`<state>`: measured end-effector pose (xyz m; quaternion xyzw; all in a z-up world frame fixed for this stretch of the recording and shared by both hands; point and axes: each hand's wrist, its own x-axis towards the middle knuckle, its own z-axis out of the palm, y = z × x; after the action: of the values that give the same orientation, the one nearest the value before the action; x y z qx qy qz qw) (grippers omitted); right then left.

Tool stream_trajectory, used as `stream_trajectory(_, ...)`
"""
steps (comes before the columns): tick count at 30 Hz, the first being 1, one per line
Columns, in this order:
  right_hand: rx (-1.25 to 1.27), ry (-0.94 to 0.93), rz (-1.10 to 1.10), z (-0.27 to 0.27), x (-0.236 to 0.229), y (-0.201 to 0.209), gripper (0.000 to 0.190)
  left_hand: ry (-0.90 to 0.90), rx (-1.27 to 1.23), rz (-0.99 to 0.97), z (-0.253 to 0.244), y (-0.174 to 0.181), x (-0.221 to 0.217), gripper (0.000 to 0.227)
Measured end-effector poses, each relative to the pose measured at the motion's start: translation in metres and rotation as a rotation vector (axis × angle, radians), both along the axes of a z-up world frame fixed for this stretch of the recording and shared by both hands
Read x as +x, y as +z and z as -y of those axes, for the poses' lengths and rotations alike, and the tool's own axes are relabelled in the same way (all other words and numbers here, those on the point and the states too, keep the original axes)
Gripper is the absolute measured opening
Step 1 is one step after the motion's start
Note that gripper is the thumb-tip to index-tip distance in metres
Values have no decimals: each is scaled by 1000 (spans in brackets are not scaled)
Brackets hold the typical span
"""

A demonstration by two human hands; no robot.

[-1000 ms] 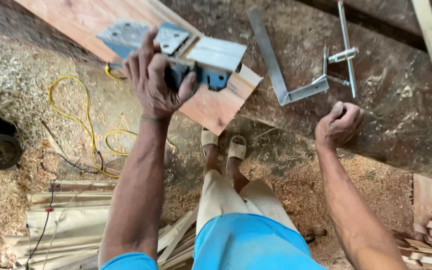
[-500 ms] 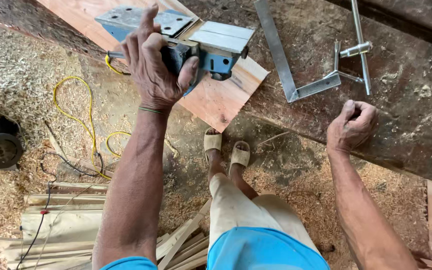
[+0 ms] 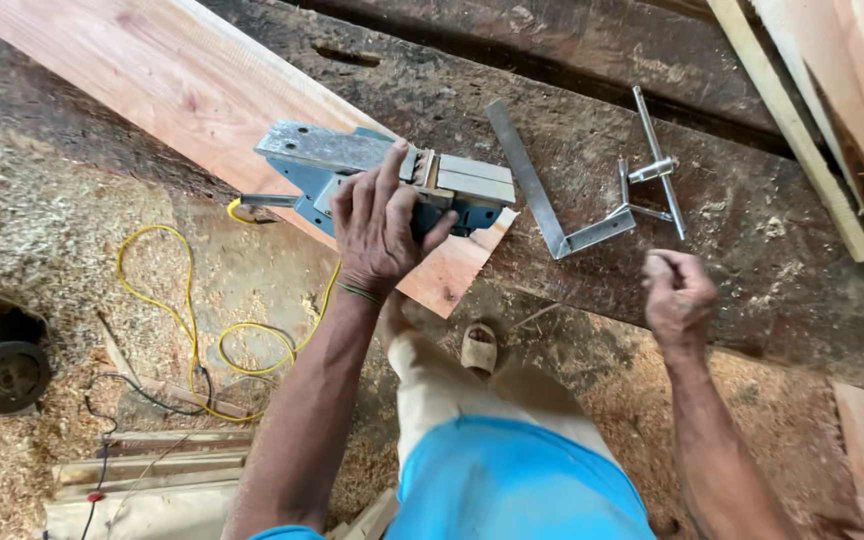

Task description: The person adjusts a handheld woodworking tool on a wooden plank, using a T-handle wrench to tighten and loosen screws while repositioning the tool. The person repeatedly checks the tool's alignment and makes fine adjustments throughout the clip.

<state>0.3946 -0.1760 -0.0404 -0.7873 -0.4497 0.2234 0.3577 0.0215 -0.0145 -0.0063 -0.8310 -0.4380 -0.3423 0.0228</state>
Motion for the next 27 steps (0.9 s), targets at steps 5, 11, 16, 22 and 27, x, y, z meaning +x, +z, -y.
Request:
stream_trajectory(5,122,407,-5,-54,-94,85,10,-64,-95,74,-1,21,0,56)
stream_trajectory(11,132,727,-38,-159,-181,130,14,-407,-722,83,-25,68,-43,49)
stream_trajectory(16,6,807,-52,-194,-201,134,20,-434,-663,31,-63,86,-63,28)
stream_trajectory(22,-84,705,-61,-187,-198,125,22,-570,-1057,162,-129,66,-49,27)
stream_trajectory(27,-32,710,-9,-187,-198,122,22,-533,-1288,-70,-178,41,-19,37)
